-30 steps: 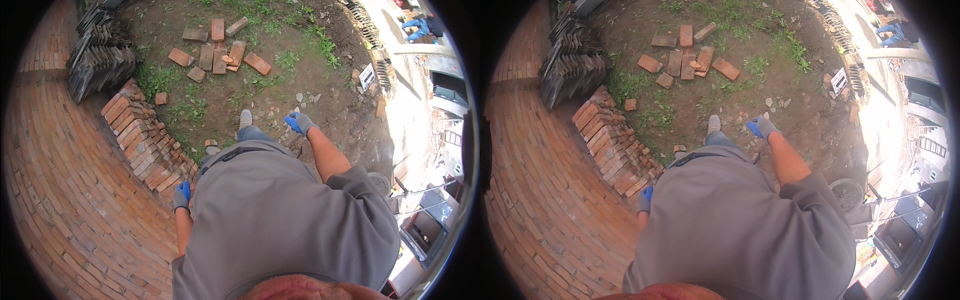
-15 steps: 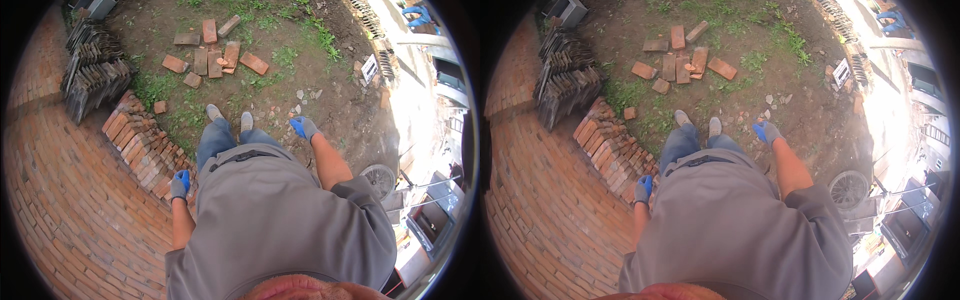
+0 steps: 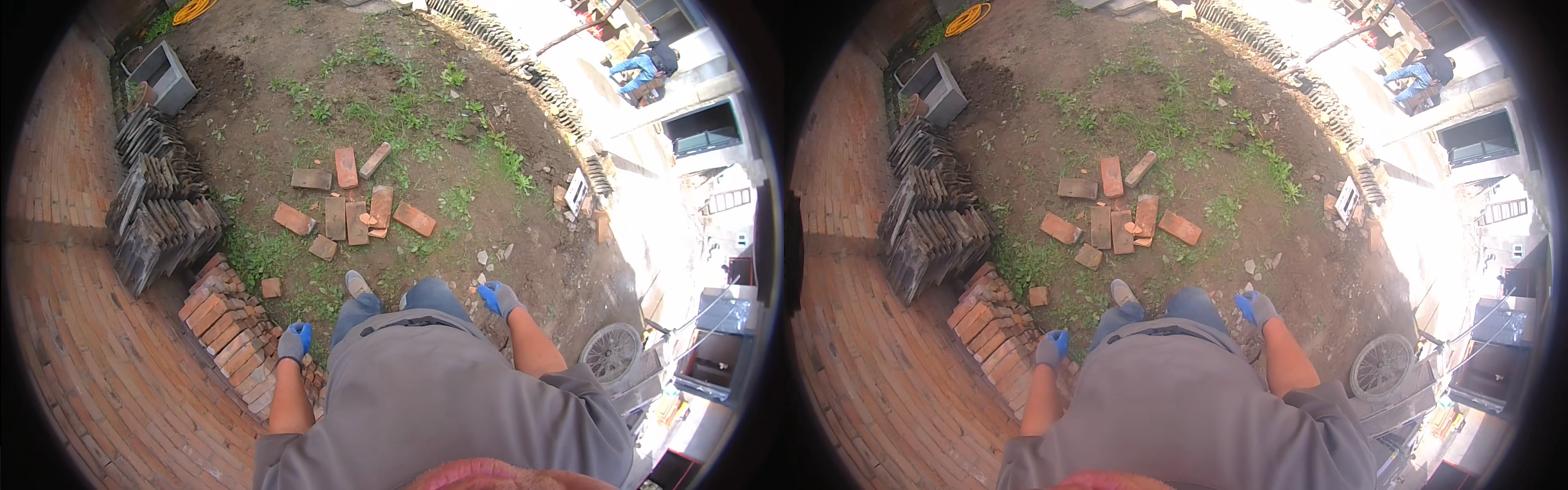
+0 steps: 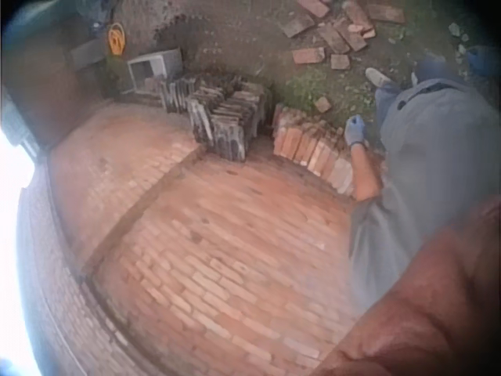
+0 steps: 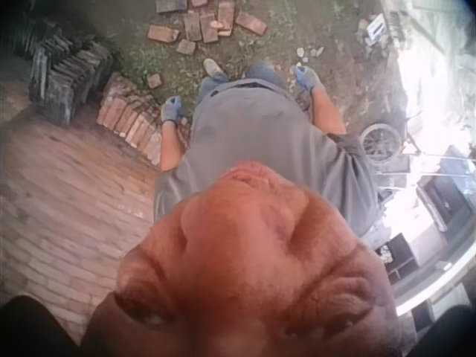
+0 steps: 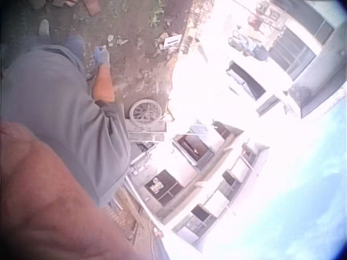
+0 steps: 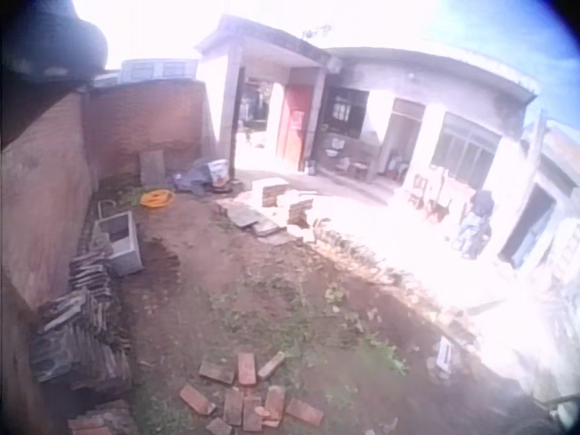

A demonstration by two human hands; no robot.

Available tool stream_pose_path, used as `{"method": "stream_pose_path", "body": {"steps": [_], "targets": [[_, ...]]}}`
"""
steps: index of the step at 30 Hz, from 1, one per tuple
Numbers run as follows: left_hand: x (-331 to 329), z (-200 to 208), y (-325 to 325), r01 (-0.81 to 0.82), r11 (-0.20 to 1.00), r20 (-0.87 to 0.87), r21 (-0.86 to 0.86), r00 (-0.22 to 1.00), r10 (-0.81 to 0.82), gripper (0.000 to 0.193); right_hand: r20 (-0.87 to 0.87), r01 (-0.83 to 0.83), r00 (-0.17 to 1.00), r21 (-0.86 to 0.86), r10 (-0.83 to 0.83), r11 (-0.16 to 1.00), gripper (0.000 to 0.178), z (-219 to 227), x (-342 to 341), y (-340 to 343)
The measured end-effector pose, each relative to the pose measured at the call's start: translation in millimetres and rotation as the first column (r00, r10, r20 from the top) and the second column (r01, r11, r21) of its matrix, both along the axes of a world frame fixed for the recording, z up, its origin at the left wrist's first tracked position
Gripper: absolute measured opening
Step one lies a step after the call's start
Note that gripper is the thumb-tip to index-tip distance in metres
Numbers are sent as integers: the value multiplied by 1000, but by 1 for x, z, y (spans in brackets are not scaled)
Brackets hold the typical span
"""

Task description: The person repeatedly picks up red bricks from a scattered pile on the ground and stacks them neatly against a brick wall. The person wears gloves and uses both hands to handle the bricks one at a time, building a growing stack along the wall.

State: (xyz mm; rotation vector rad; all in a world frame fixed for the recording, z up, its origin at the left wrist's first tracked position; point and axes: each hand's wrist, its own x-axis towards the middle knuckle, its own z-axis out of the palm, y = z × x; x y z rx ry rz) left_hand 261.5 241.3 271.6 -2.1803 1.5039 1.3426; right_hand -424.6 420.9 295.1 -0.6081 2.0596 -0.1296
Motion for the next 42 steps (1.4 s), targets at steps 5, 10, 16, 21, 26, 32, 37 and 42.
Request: {"method": "stream_pose_path", "body": {"steps": [5,10,16,21,26,32,37,42], "targets": [[18,9,-84,-86,996,-3,-14,996,86,59,-68,-161,985,-43,158,986,75,7,32,-53],[12,18,-103,-46,996,7,-78,999,47,59,-194,-222,956,11,220,975,89,27,42,-69],[-24,-2,-70,55,998,36,19,998,-56,68,-180,-140,972,70,151,988,84,-13,3,-58],[-55,-6,-65,229,964,21,135,972,-234,69,-109,-109,988,13,110,994,68,-38,-11,-51],[-106,-16,-104,264,951,61,161,959,-276,62,0,-28,1000,67,28,997,51,-70,-30,-53],[-174,-9,-151,265,954,41,138,961,-272,63,132,-18,991,142,-1,990,51,-149,-44,-42],[-236,-51,-152,405,877,10,260,907,-421,70,3,-93,996,97,93,991,53,-179,-49,-64],[-281,-165,-123,422,874,-13,239,902,-432,79,-88,-208,967,260,238,943,88,-238,-56,-167]]}}
